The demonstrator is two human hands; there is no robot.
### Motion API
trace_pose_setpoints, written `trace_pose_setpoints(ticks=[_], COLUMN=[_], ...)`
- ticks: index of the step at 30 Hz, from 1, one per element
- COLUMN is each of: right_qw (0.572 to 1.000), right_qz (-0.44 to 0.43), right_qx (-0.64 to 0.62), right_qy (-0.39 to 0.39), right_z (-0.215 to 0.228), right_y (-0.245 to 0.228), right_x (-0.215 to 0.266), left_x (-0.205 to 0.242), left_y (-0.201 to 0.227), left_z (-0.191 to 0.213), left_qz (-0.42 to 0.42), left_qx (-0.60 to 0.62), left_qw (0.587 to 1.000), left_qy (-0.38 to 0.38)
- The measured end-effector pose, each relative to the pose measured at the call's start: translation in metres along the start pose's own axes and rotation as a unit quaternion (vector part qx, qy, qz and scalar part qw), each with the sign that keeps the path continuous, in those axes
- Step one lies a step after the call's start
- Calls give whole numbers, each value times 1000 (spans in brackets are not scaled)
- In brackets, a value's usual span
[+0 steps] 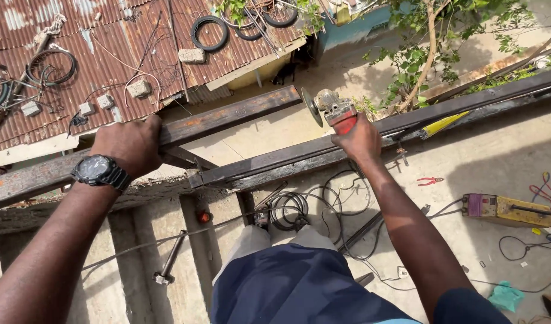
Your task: Welding and grinding metal bars to create or repair a structural handrail on an outdoor staircase.
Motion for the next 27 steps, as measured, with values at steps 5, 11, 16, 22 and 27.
trace_pose_setpoints(ticks=[5, 11, 16, 22, 27], right_qw=[999, 994, 993, 994, 994], right_qz=[20, 71, 88, 74, 74], right_qx=[-15, -80, -56, -40, -48], right_qy=[-23, -35, -48, -70, -65], right_z=[-10, -19, -14, -26, -23], right_y=[-10, -8, -4, 2, -3], right_x=[-7, -11, -26, -35, -32], left_x=[-2, 5, 0, -1, 6], left_y=[1, 0, -1, -1, 2], left_z=[3, 6, 9, 10, 10], left_qz=[24, 61, 45, 57, 63], left_qx=[-6, -6, -27, -5, 7], left_qw=[999, 998, 997, 998, 998], left_qy=[35, 14, 47, 31, 16])
Point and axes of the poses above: each hand's wrist, its own x-axis away from the middle knuckle, its own z-axis out of the back of the hand, y = z × x, the point moved 8 cm from there along -x, towards the middle knuckle, and after that the axes turned 12 degrees about -y, right-handed, at the moved point
